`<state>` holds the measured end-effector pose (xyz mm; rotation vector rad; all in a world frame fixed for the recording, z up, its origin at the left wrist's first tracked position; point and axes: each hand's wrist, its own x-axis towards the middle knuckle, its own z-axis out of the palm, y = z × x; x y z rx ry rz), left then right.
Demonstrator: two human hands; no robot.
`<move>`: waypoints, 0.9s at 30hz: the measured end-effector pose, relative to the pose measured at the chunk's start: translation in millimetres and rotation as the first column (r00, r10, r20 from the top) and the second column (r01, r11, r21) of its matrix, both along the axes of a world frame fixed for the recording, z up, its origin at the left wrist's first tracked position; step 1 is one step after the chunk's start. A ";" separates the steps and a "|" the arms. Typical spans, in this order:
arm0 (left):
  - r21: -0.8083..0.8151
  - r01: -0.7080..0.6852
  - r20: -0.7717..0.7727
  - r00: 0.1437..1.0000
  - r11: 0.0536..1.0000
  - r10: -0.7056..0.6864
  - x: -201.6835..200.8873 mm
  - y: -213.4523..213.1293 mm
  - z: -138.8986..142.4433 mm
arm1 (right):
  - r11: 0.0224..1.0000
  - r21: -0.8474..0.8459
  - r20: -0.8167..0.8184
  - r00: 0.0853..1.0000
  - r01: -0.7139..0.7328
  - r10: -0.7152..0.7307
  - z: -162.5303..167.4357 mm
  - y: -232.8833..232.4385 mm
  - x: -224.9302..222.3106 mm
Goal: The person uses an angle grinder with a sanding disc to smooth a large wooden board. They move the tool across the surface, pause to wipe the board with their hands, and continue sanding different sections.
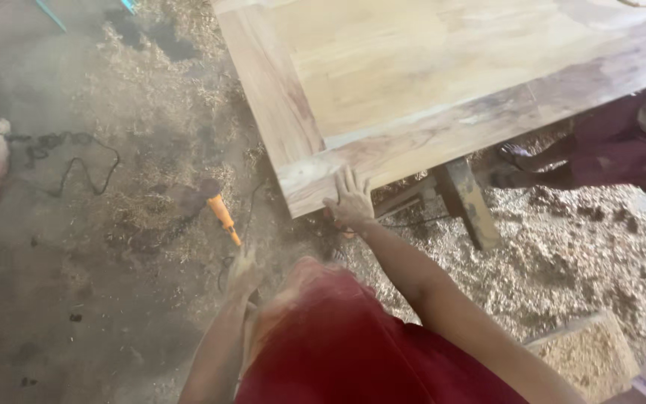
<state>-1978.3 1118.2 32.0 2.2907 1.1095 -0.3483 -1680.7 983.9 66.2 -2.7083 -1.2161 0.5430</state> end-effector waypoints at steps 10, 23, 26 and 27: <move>-0.345 -0.261 -0.091 0.965 0.902 0.244 -246.2 78.1 28.6 | 0.918 -0.023 -0.012 0.918 0.396 -0.397 9.4 49.6 -136.1; -0.347 -0.589 -0.041 0.787 0.730 0.616 -481.6 139.9 -2.9 | 0.886 -0.029 -0.137 0.876 0.463 -0.462 -23.6 99.7 -285.2; -0.406 -0.651 0.016 0.697 0.641 0.717 -475.5 160.2 3.3 | 0.873 -0.113 -0.179 0.854 0.475 -0.488 -26.3 130.2 -304.1; -0.414 -0.640 0.001 0.711 0.647 0.703 -469.9 167.8 7.8 | 0.885 -0.115 -0.180 0.866 0.452 -0.466 -26.4 142.2 -309.9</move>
